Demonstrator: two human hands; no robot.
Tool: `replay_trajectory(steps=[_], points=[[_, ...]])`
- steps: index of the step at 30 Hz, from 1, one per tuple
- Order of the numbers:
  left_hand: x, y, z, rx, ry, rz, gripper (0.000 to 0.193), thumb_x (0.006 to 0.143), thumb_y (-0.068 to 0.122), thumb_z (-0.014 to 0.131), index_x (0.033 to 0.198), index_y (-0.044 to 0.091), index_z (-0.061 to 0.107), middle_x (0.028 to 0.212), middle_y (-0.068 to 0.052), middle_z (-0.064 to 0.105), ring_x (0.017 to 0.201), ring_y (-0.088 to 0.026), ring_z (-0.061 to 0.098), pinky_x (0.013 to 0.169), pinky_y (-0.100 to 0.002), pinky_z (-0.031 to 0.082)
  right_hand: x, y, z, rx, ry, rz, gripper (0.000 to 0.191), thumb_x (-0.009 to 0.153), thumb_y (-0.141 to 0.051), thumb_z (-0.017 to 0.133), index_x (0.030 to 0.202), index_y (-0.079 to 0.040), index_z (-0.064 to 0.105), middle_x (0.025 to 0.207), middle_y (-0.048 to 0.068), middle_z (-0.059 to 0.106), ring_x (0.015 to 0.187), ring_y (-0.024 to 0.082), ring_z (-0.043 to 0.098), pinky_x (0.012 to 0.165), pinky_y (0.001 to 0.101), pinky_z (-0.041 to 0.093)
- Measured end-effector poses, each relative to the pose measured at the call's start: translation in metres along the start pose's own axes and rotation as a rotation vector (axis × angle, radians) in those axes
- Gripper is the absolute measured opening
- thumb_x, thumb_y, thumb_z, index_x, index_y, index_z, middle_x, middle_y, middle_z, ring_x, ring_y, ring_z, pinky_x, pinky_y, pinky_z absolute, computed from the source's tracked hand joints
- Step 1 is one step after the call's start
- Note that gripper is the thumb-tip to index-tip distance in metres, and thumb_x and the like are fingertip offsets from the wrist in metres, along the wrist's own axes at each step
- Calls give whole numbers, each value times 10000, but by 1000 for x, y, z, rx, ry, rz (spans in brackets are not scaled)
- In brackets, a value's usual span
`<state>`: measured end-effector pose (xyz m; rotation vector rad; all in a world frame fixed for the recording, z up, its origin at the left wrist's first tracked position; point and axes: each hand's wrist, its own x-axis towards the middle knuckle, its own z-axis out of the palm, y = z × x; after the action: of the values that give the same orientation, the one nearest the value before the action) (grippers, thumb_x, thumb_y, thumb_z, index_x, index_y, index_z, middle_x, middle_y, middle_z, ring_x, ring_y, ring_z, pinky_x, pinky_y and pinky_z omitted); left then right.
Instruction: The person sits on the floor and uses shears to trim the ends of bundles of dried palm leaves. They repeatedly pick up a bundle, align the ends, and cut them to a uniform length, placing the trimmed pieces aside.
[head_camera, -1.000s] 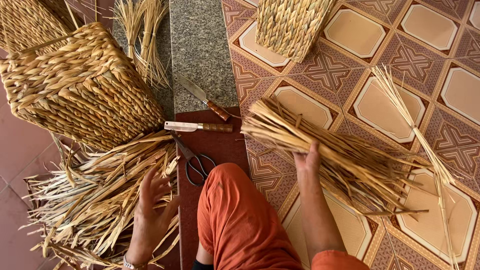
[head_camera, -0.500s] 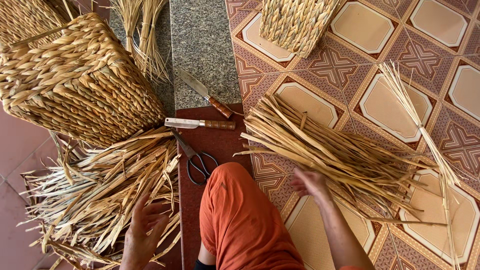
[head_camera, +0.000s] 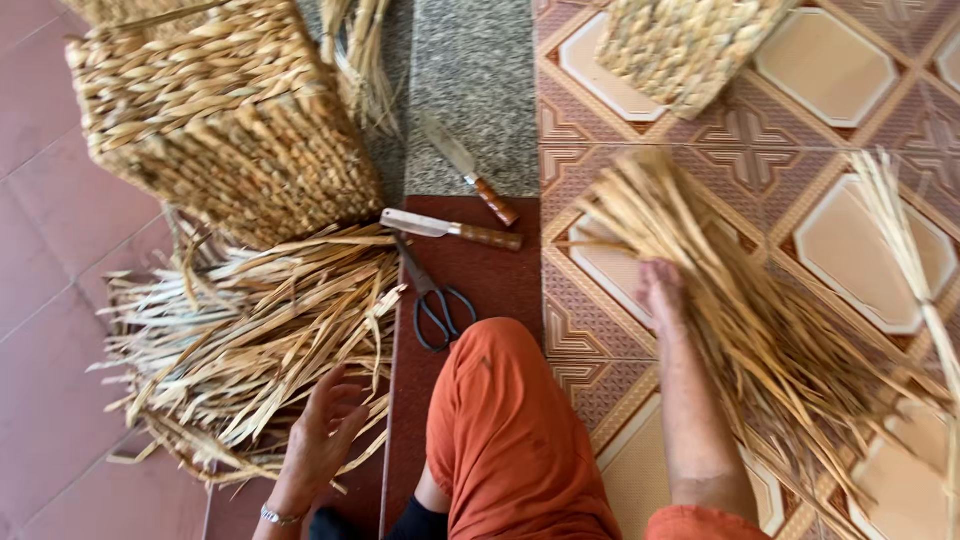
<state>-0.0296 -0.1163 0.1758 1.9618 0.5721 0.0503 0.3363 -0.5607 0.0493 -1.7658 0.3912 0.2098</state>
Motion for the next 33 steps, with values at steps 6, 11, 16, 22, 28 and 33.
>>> replay_trajectory(steps=[6,11,16,22,28,33], points=[[20,-25,5,-14,-4,-37,542,874,154,742,1383,99,562,1126,-93,759,925,-179,765,768,-329,645,-16,-12,88,-672,-103,-476,221,961,-330,733,1000,-112,725,869,44,738,746,188,716,663,358,614],[41,-44,26,-60,-15,-43,476,871,172,756,1320,87,623,1067,-89,777,906,-172,768,765,-325,632,-45,-45,198,-676,-163,-1226,304,791,-193,854,1043,-90,717,1092,92,708,1032,290,633,891,434,542],[53,-77,25,-27,49,-66,427,871,193,768,1265,68,659,1030,-111,790,928,-201,778,808,-332,624,-52,-62,248,-849,-233,-1278,509,621,-154,897,1081,-73,694,1104,112,663,1014,364,580,781,521,480],[57,-124,20,94,151,-13,369,855,196,776,1191,62,701,1014,-132,766,894,-243,759,786,-369,611,-10,-44,250,-891,-171,-1213,418,801,-54,831,1178,-121,663,1063,123,614,999,371,559,828,499,487],[99,-140,22,452,242,-74,474,844,209,788,1269,62,640,1342,-175,588,1195,-359,549,1007,-466,483,-36,-60,245,-891,-77,-1220,412,777,-140,844,1152,-70,689,1117,192,635,1021,378,587,845,478,497],[160,-147,24,835,382,-193,832,744,133,785,1469,103,377,1523,-147,426,1438,-343,322,1160,-638,172,-103,-92,275,-791,-491,-910,254,944,-268,782,1126,-97,734,909,62,758,752,180,702,685,351,589]])
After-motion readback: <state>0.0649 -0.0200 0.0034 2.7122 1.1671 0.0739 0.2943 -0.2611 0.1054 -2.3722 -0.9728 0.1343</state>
